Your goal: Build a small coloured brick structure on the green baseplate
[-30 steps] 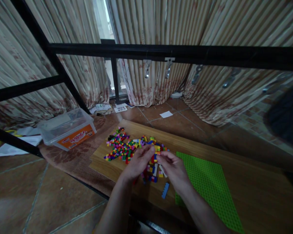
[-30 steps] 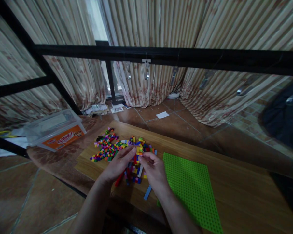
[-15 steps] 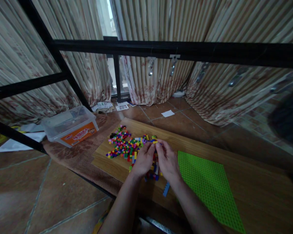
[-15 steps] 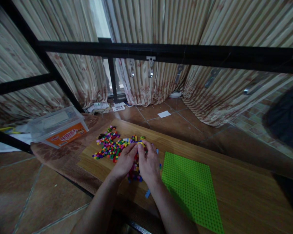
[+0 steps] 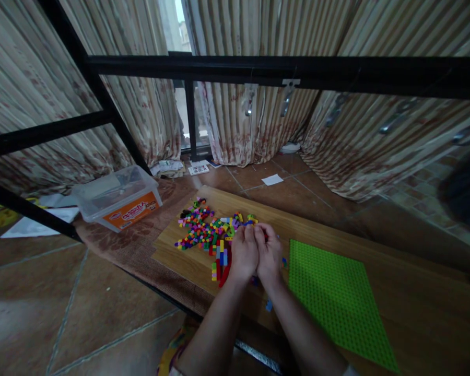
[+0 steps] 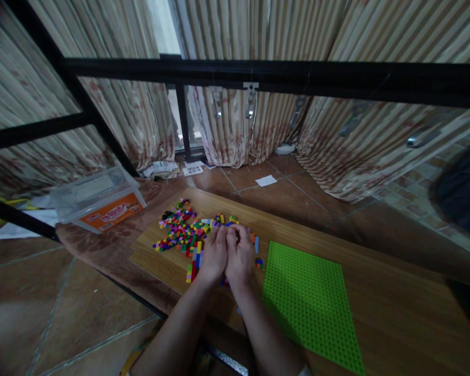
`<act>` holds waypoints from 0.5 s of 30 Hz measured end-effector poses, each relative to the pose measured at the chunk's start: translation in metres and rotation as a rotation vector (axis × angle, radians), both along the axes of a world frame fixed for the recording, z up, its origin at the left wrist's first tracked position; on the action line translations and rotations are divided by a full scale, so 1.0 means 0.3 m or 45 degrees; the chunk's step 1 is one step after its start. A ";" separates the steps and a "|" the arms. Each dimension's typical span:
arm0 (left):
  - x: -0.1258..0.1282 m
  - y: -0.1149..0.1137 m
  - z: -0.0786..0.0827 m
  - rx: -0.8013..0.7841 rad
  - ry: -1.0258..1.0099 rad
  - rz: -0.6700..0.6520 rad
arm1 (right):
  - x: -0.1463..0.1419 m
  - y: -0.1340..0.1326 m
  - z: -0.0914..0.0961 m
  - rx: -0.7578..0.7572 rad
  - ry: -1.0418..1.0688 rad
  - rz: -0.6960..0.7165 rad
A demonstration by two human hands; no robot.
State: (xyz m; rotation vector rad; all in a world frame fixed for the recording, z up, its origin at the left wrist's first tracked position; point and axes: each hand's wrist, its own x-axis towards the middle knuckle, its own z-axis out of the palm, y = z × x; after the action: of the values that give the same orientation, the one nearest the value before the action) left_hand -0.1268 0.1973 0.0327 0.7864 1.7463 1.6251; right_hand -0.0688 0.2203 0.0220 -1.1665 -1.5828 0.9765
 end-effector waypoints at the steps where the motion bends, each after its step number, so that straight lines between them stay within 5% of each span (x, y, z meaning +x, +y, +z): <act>1: 0.001 0.002 -0.003 -0.002 0.003 -0.014 | 0.000 0.002 -0.005 -0.003 0.018 -0.002; 15: 0.001 -0.029 0.044 -0.025 0.073 0.019 | 0.007 -0.014 0.032 0.004 0.166 -0.004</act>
State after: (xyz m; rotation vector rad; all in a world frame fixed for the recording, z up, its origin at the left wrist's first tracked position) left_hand -0.1266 0.1886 0.0457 0.8204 1.8096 1.6068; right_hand -0.0668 0.2160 0.0316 -1.0812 -1.4779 1.0270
